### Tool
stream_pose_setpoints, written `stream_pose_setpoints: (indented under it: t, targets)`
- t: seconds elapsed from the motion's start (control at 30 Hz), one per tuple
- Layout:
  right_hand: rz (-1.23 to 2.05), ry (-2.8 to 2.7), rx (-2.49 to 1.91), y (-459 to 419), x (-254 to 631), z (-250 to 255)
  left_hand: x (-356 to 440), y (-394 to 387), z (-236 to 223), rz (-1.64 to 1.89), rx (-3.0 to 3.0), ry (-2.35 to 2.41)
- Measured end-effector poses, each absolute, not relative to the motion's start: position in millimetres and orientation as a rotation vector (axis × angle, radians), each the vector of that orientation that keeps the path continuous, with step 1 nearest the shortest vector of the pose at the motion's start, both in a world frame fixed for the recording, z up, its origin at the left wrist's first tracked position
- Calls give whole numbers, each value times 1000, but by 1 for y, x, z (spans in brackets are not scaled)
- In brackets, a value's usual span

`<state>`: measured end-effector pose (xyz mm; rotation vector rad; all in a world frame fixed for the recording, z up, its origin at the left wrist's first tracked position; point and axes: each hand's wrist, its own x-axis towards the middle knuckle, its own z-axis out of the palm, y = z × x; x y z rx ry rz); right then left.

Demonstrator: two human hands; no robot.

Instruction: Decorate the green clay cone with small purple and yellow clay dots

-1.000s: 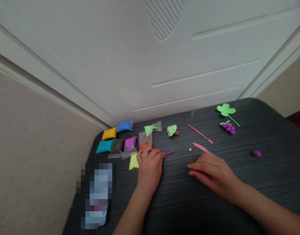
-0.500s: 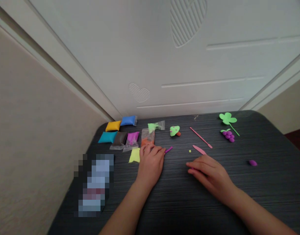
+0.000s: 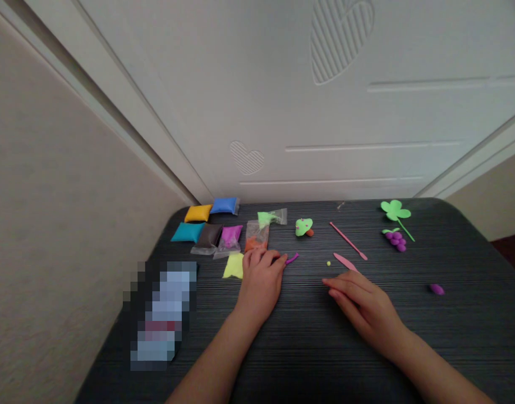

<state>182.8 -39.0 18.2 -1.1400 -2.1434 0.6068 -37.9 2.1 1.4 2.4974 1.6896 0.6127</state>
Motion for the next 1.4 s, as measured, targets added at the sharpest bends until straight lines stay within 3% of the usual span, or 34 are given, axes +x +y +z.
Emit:
stream_pose_setpoints:
  t: [1.4]
  targets:
    - [670, -2026, -1167, -41, 179, 24, -34, 2, 2, 697, 2481, 1561]
